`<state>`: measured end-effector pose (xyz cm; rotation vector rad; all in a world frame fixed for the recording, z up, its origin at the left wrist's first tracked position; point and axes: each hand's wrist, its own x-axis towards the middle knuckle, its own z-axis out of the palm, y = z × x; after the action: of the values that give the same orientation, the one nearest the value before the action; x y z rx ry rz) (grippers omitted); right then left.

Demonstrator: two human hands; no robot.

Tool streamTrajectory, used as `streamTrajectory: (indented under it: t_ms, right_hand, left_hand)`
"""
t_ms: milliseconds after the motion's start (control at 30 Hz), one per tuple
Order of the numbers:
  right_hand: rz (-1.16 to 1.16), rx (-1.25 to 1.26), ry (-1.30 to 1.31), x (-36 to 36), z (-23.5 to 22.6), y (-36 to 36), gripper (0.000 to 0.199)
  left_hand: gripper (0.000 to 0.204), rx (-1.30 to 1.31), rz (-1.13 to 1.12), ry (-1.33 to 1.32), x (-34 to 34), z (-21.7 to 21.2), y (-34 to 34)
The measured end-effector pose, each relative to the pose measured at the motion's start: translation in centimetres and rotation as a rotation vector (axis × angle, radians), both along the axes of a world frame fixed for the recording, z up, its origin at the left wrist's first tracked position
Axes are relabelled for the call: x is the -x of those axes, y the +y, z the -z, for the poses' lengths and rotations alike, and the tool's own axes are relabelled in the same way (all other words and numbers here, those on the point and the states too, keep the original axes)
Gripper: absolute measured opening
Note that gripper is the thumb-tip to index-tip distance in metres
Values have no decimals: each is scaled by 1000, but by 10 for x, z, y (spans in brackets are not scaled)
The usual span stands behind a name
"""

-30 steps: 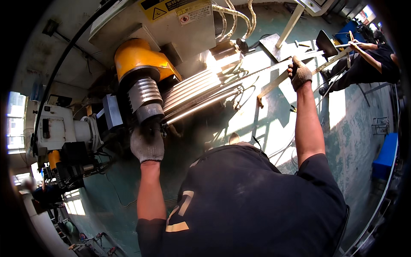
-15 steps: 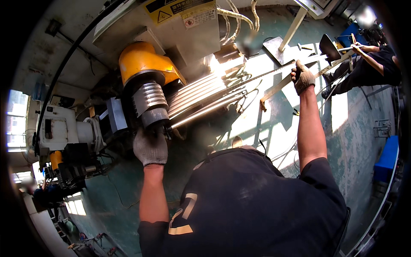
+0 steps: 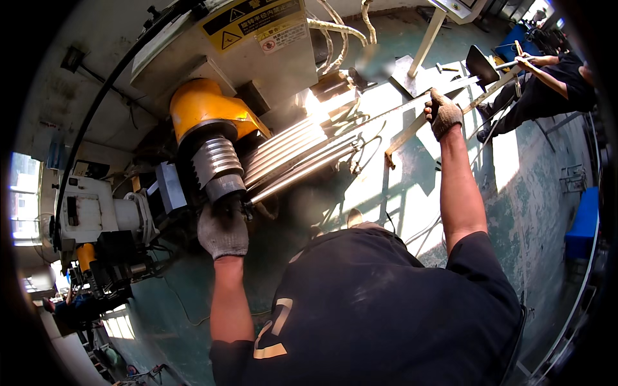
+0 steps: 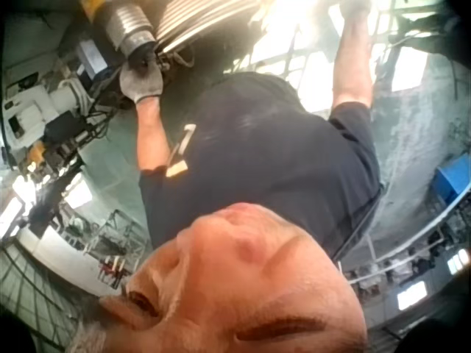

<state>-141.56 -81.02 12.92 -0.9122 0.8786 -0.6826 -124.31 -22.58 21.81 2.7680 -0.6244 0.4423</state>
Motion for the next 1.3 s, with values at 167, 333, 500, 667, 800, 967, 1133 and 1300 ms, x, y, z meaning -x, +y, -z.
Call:
streamTrajectory:
  t_ms: [167, 333, 500, 667, 800, 967, 1133, 1300]
  right_hand:
    - [24, -6, 18, 5, -5, 4, 29]
    - [53, 2, 44, 0, -21, 23, 28]
    - [29, -38, 36, 3, -51, 37, 25]
    - [17, -33, -12, 0, -47, 32, 25]
    - [55, -44, -11, 7, -41, 32, 26]
    - [40, -28, 42, 5, -42, 31, 25]
    - [34, 5, 87, 10, -47, 33, 26]
    - [28, -15, 75, 12, -47, 33, 26]
  left_hand:
    - [29, 46, -3, 17, -2, 2, -3]
    - [33, 115, 9, 47, 6, -2, -3]
    - [35, 158, 109, -125, 4, 17, 3]
    - [28, 139, 98, -50, -7, 18, 7]
    - [49, -137, 389, -275, -37, 45, 29]
    - [66, -179, 3, 133, 3, -14, -3]
    - [64, -162, -57, 49, -3, 5, 3]
    - [58, -145, 184, -120, -24, 26, 18]
